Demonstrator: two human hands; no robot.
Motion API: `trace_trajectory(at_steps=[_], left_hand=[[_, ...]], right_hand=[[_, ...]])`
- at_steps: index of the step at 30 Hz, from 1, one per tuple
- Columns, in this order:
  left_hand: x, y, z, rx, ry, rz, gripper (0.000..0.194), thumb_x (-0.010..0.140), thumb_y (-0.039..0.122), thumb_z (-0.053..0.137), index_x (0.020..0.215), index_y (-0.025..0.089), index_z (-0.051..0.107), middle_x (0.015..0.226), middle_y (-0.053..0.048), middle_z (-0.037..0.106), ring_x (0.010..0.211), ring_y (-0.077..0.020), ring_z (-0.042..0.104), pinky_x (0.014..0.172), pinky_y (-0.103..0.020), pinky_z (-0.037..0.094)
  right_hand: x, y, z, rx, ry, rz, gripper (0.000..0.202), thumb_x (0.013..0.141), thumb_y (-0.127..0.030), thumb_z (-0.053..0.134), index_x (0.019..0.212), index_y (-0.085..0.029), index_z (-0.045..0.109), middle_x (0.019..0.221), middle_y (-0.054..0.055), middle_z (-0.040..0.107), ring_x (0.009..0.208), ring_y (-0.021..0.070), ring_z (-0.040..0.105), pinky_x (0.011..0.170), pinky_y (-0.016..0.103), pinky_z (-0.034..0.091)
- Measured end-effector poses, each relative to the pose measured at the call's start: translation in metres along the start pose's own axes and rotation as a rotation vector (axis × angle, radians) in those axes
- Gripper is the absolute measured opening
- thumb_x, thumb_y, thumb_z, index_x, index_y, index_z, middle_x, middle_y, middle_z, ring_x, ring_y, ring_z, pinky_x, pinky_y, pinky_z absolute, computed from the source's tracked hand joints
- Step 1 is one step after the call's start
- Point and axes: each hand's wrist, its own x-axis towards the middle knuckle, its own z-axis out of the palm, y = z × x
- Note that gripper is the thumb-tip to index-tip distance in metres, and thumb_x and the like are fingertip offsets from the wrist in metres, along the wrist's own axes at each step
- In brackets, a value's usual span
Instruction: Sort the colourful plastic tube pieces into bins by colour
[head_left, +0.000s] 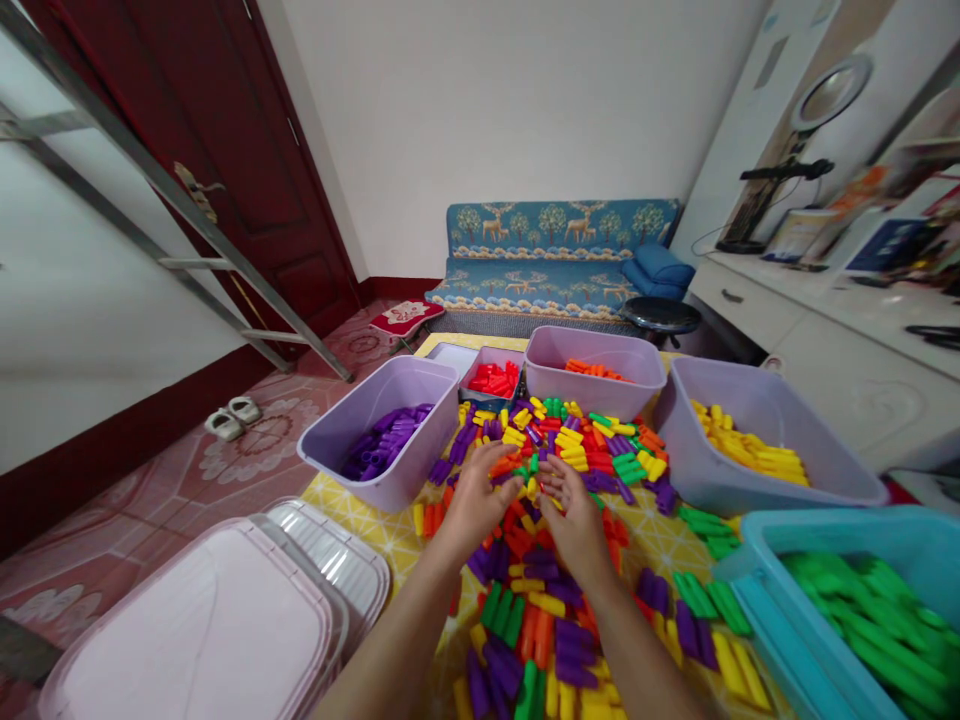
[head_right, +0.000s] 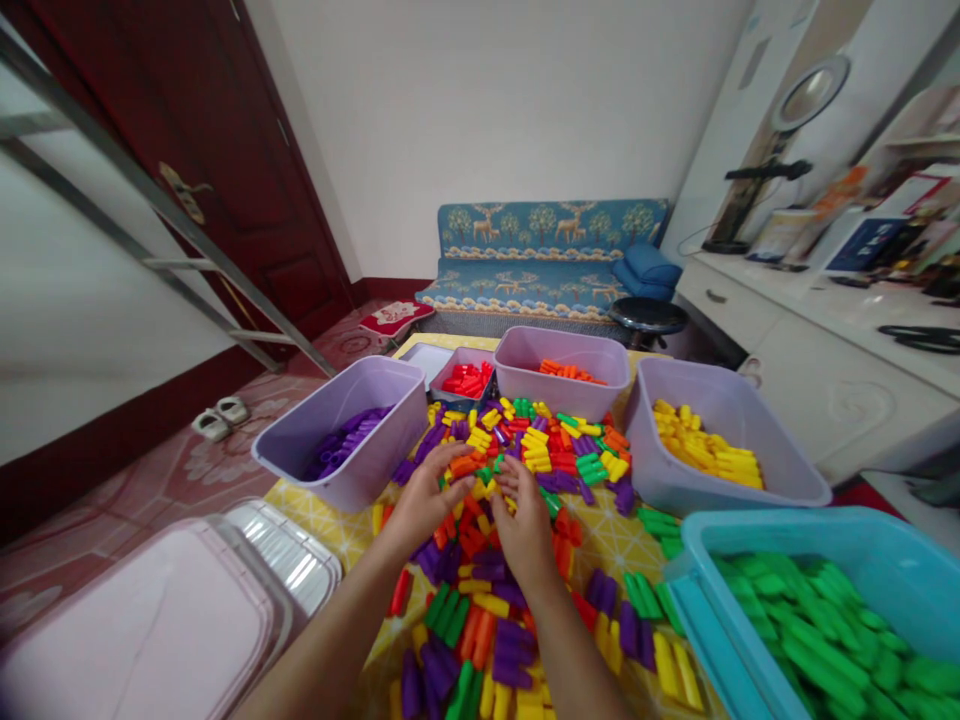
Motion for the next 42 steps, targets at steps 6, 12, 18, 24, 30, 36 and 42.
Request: trace_trajectory(at_steps=[6,12,18,24,30,36,42], left_hand=[[-0.038,0.01,-0.016,0.477,-0.219,-0.035,0.075,0.069,0.044,0.073,0.136,0.024,0.046,0.147,-0.017,0.032,0.138,-0.0347,0.028,0.109,-0.051,0.03],[-0.061,0.008,-0.017,0.59,-0.364,-0.052,0.102,0.056,0.066,0.073,0.142,0.026,0.036,0.149,-0.018,0.028,0.139,-0.038,0.025,0.108,-0.055,0.03],[-0.052,0.002,0.003,0.684,-0.303,-0.01,0.095,0.056,0.056,0.078,0.139,0.028,0.041,0.145,-0.019,0.035,0.132,-0.0406,0.035,0.106,-0.058,0.029],[-0.034,-0.005,0.017,0.509,-0.315,0.059,0.099,0.05,0.047,0.084,0.138,0.025,0.043,0.141,-0.019,0.04,0.13,-0.0413,0.037,0.103,-0.057,0.034],[-0.016,-0.013,0.033,0.254,-0.313,0.08,0.107,0.048,0.043,0.086,0.142,0.025,0.037,0.141,-0.017,0.042,0.13,-0.0365,0.04,0.105,-0.052,0.035],[-0.01,-0.018,0.04,0.079,-0.216,0.053,0.101,0.055,0.037,0.084,0.143,0.026,0.035,0.142,-0.014,0.043,0.13,-0.0334,0.041,0.106,-0.048,0.036],[-0.007,-0.012,0.037,-0.088,-0.094,0.032,0.066,0.064,0.034,0.08,0.125,0.023,0.056,0.129,-0.009,0.058,0.124,-0.028,0.049,0.107,-0.043,0.035]], right_hand=[[0.002,-0.021,-0.039,-0.192,-0.007,-0.027,0.038,0.081,-0.034,0.054,0.118,-0.022,0.055,0.118,0.01,0.061,0.103,0.022,0.062,0.088,0.039,0.051],[-0.011,-0.034,-0.095,-0.811,-0.13,-0.023,0.038,0.079,-0.036,0.057,0.113,-0.021,0.062,0.116,0.011,0.064,0.11,0.0273,0.058,0.097,0.043,0.044],[-0.019,-0.006,-0.087,-0.911,-0.198,0.114,0.061,0.076,-0.044,0.061,0.129,-0.016,0.053,0.129,0.017,0.057,0.12,0.0333,0.053,0.099,0.047,0.041],[-0.009,0.0,-0.07,-0.596,-0.167,0.088,0.064,0.075,-0.04,0.064,0.134,-0.024,0.046,0.132,0.012,0.055,0.121,0.03,0.053,0.099,0.047,0.042],[0.004,0.002,-0.057,-0.285,-0.073,0.173,0.07,0.068,-0.035,0.071,0.133,-0.026,0.047,0.123,0.009,0.062,0.109,0.0289,0.06,0.094,0.05,0.046],[0.003,-0.005,-0.053,0.047,-0.148,0.172,0.068,0.075,-0.032,0.067,0.137,-0.03,0.04,0.142,0.004,0.045,0.127,0.0231,0.047,0.104,0.042,0.04],[-0.001,-0.015,-0.053,0.121,-0.175,0.157,0.051,0.08,-0.038,0.064,0.129,-0.029,0.05,0.135,0.005,0.052,0.123,0.0243,0.05,0.102,0.04,0.042]])
